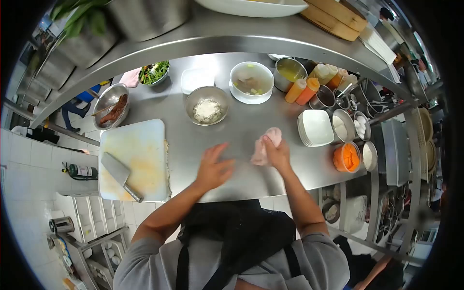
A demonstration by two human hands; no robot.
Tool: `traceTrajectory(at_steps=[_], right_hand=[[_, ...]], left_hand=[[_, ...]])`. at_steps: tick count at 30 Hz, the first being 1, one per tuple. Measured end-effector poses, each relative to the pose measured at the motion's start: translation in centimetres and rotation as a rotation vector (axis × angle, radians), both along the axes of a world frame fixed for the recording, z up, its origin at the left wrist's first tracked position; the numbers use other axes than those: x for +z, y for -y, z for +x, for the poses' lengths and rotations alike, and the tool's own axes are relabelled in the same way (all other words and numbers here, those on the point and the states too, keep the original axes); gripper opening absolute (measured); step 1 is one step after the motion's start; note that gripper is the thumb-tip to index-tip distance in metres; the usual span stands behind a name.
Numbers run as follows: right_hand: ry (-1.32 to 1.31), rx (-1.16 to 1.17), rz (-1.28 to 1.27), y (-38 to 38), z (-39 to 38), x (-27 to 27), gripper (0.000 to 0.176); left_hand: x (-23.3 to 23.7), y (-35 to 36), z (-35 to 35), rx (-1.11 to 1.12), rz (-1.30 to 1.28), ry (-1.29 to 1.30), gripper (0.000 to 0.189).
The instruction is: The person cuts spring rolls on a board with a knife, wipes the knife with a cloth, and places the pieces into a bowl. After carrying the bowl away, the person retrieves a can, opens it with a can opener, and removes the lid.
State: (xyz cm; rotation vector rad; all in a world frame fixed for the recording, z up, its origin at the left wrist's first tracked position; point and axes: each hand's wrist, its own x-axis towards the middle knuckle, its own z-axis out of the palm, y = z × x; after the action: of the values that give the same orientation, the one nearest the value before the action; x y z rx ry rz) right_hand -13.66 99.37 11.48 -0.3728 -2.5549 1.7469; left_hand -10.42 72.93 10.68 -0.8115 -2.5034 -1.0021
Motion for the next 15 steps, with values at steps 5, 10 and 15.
traceTrajectory(at_steps=[5, 10, 15], right_hand=[[-0.040, 0.483, 0.889, -7.5, 0.2, -0.2, 0.065], [-0.057, 0.479, 0.599, -6.2, -6.3, 2.3, 0.093], [0.271, 0.089, -0.170, -4.5, -18.9, -4.6, 0.095]], left_hand=[[-0.3, 4.8, 1.3, 0.259, 0.052, 0.196, 0.040], [0.2, 1.5, -0.2, 0.283, 0.219, 0.454, 0.041], [0.4, -2.9, -3.2, 0.216, 0.314, 0.503, 0.043]])
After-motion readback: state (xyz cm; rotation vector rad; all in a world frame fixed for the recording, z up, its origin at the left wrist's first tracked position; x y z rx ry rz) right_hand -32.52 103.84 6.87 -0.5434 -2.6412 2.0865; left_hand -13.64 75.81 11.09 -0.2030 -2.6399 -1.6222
